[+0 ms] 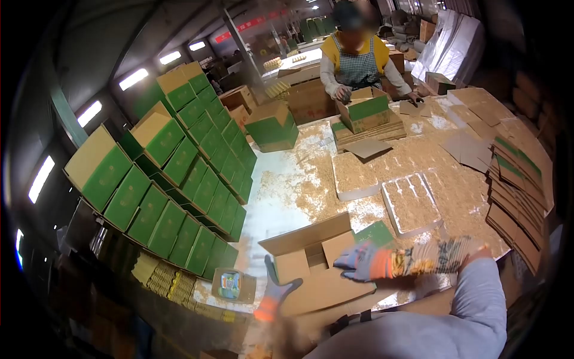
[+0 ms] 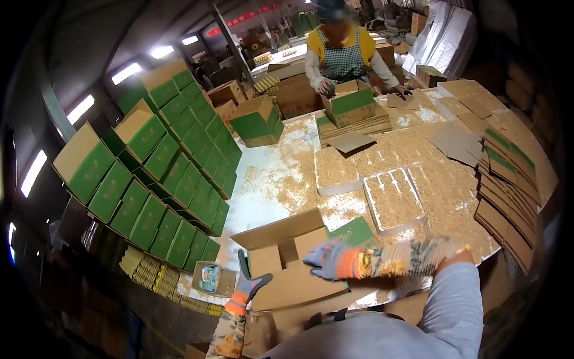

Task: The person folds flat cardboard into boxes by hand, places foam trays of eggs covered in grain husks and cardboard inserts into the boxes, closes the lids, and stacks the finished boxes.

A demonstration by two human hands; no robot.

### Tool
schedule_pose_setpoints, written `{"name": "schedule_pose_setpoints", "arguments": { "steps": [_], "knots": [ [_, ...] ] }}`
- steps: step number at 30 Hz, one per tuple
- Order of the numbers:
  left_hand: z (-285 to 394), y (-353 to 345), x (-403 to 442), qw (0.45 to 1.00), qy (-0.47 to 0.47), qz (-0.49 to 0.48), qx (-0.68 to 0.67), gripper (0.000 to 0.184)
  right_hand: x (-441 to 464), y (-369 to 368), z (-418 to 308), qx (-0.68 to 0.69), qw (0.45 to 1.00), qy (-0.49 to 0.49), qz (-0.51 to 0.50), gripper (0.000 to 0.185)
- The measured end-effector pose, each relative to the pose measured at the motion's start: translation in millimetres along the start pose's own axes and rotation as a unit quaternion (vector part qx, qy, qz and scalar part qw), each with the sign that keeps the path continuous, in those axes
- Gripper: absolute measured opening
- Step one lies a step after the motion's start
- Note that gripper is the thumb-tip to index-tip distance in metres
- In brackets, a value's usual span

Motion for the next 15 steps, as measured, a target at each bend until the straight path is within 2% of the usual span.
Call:
{"name": "schedule_pose_setpoints", "arguments": {
  "steps": [1,2,3,4,5,7,8,9,10,11,12,13,14,15],
  "knots": [
    [-22,-2,-1,0.999,0.019,0.005,-0.038,0.127,10,41,-7,-0.062,0.984,0.089,0.139,0.039],
    [-9,0,1,0.999,0.021,-0.003,-0.034,0.127,11,78,-13,-0.119,0.938,0.171,0.277,0.035],
    [25,6,6,0.989,-0.031,-0.002,0.146,0.128,15,83,-11,-0.117,0.94,0.166,0.275,0.035],
    [56,4,10,0.945,-0.085,0.005,0.316,0.129,34,73,12,-0.11,0.978,0.066,0.164,0.038],
    [63,13,11,0.968,-0.091,0.055,0.226,0.132,41,55,37,-0.1,0.993,-0.036,0.05,0.042],
    [32,31,6,0.958,-0.137,0.071,0.242,0.118,13,-7,0,-0.048,0.994,0.09,-0.039,0.057],
    [-7,29,9,0.983,-0.009,0.042,0.18,0.106,-1,-16,3,-0.065,0.993,0.091,0.031,0.067],
    [-43,22,-3,0.985,0.129,0.005,0.115,0.094,-18,-24,6,-0.073,0.989,0.091,0.094,0.078],
    [-61,-7,-8,0.954,0.235,-0.187,-0.002,0.072,-14,-30,31,-0.006,0.995,0.047,0.086,0.087],
    [-47,-5,-6,0.936,0.228,-0.244,0.108,0.07,-25,-3,51,-0.042,0.984,-0.121,0.124,0.094],
    [-30,-8,-1,0.898,0.284,-0.305,0.14,0.071,-18,-35,86,0.142,0.96,-0.226,0.09,0.098],
    [-22,-8,-5,0.851,0.338,-0.364,0.168,0.072,-19,-77,117,0.317,0.89,-0.324,0.052,0.104],
    [-38,9,-5,0.822,0.388,-0.354,0.22,0.071,-26,-73,117,0.317,0.887,-0.333,0.047,0.104],
    [-52,26,-5,0.788,0.437,-0.343,0.267,0.069,-20,-62,98,0.515,0.822,-0.244,0.016,0.107]
  ]
}}
Point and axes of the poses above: each hand's wrist, its own x-axis towards the middle knuckle, its own y-axis out of the back of the hand, z = x × y, the point moved 10 cm from there along x, towards the middle knuckle, and after that the axes turned 13 degrees about -y, right-handed, at the moved point
